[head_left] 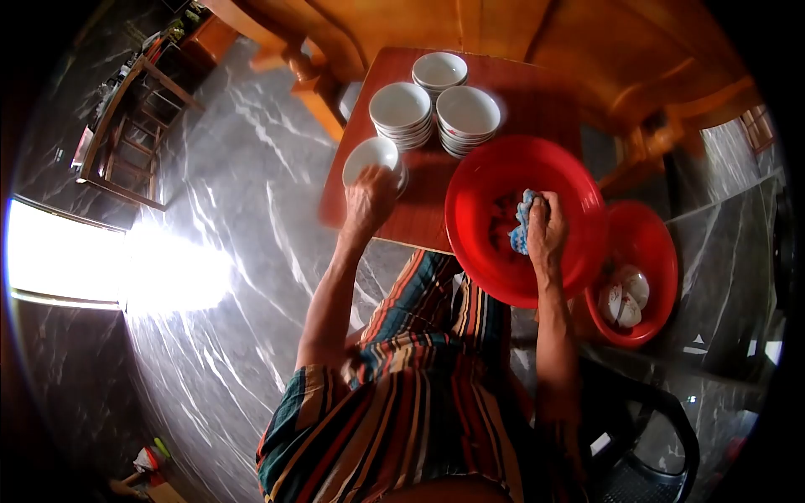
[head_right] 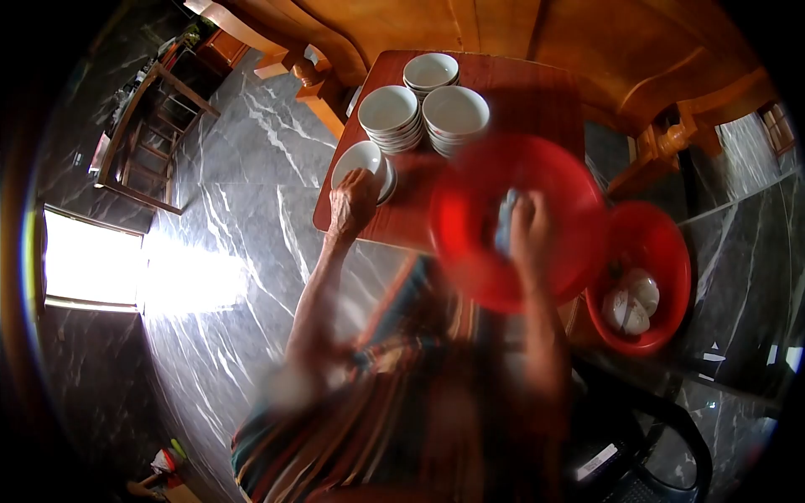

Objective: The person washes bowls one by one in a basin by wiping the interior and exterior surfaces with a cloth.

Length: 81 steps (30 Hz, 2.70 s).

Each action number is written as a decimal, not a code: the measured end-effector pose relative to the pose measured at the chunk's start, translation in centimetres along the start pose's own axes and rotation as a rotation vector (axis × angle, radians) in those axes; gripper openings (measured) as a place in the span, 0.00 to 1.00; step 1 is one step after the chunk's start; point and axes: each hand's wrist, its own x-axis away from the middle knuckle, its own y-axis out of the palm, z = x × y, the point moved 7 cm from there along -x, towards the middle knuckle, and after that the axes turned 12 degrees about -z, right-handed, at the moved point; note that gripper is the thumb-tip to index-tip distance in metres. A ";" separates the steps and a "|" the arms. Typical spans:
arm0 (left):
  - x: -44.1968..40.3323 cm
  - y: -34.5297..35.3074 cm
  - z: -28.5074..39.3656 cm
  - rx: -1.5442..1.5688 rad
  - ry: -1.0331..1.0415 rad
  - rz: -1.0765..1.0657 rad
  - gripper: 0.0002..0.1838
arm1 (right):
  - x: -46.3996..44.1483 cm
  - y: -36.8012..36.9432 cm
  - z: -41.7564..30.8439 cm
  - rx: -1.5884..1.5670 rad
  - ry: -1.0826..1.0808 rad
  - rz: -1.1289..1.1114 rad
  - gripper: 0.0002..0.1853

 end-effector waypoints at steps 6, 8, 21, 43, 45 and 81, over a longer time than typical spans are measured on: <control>0.8 3.1 -1.0 -0.083 0.061 -0.052 0.03 | -0.2 -0.1 0.6 -0.011 0.007 0.027 0.08; 0.8 3.7 -1.1 -0.103 0.052 -0.066 0.03 | -0.2 -0.1 0.8 -0.011 0.013 0.029 0.08; -3.6 -0.2 4.4 0.017 -0.046 0.028 0.13 | 0.1 -0.5 -0.3 -0.056 0.019 0.014 0.10; -16.6 8.6 1.2 -0.233 -0.193 -0.192 0.10 | 0.1 -0.5 -0.3 -0.045 -0.034 -0.044 0.09; -16.8 7.7 1.8 -0.187 -0.196 -0.145 0.11 | -0.2 -0.6 0.4 -0.014 -0.056 -0.016 0.10; -4.2 23.3 7.7 1.160 -0.305 -0.560 0.28 | -3.7 -0.6 -1.7 0.403 -0.296 -0.148 0.16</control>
